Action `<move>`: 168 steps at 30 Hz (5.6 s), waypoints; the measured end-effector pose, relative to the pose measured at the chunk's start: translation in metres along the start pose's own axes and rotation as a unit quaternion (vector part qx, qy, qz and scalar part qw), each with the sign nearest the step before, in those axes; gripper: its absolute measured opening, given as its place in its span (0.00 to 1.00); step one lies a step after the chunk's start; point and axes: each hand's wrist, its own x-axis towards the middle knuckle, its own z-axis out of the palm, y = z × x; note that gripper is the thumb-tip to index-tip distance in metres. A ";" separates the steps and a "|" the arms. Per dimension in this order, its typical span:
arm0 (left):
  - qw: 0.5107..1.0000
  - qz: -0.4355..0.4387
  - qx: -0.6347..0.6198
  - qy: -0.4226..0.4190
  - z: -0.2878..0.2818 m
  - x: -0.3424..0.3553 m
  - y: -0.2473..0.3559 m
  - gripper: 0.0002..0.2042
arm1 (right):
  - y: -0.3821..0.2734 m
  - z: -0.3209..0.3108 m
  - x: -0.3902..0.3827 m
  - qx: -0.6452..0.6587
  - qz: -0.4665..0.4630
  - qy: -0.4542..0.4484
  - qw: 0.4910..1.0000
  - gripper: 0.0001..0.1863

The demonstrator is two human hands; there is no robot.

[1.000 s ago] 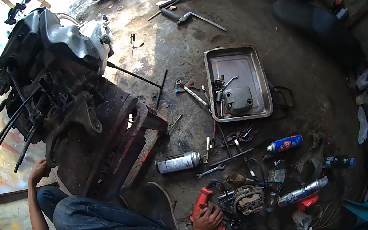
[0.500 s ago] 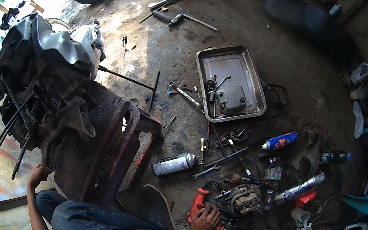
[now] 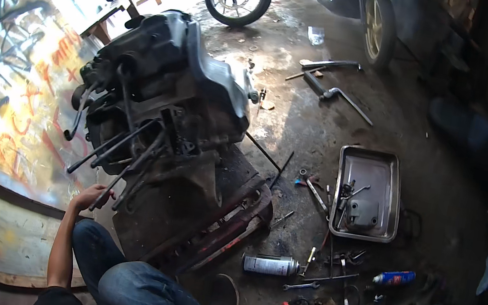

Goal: Repairing and cleaning a motorcycle engine using tools and cleaning spray.

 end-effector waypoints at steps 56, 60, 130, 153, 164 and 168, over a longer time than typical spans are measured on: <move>0.923 0.286 0.143 0.213 0.056 -0.162 0.081 0.16 | -0.155 0.026 0.458 -0.031 -0.253 -0.009 0.967 0.11; 0.874 0.376 0.144 0.272 0.082 -0.189 0.105 0.13 | -0.152 0.001 0.448 -0.012 -0.257 0.015 0.966 0.13; 0.828 0.553 -0.023 0.089 0.115 -0.112 0.176 0.12 | -0.378 -0.258 0.164 0.706 -0.241 -0.275 0.606 0.21; 0.822 0.562 -0.062 0.071 0.127 -0.088 0.176 0.14 | -0.379 -0.253 0.165 0.725 -0.240 -0.303 0.570 0.16; 0.829 0.529 -0.182 -0.007 0.129 -0.087 0.171 0.16 | -0.368 -0.246 0.162 0.723 -0.205 -0.310 0.583 0.25; 0.822 0.537 -0.190 -0.013 0.131 -0.088 0.171 0.17 | -0.349 -0.242 0.156 0.725 -0.194 -0.312 0.582 0.25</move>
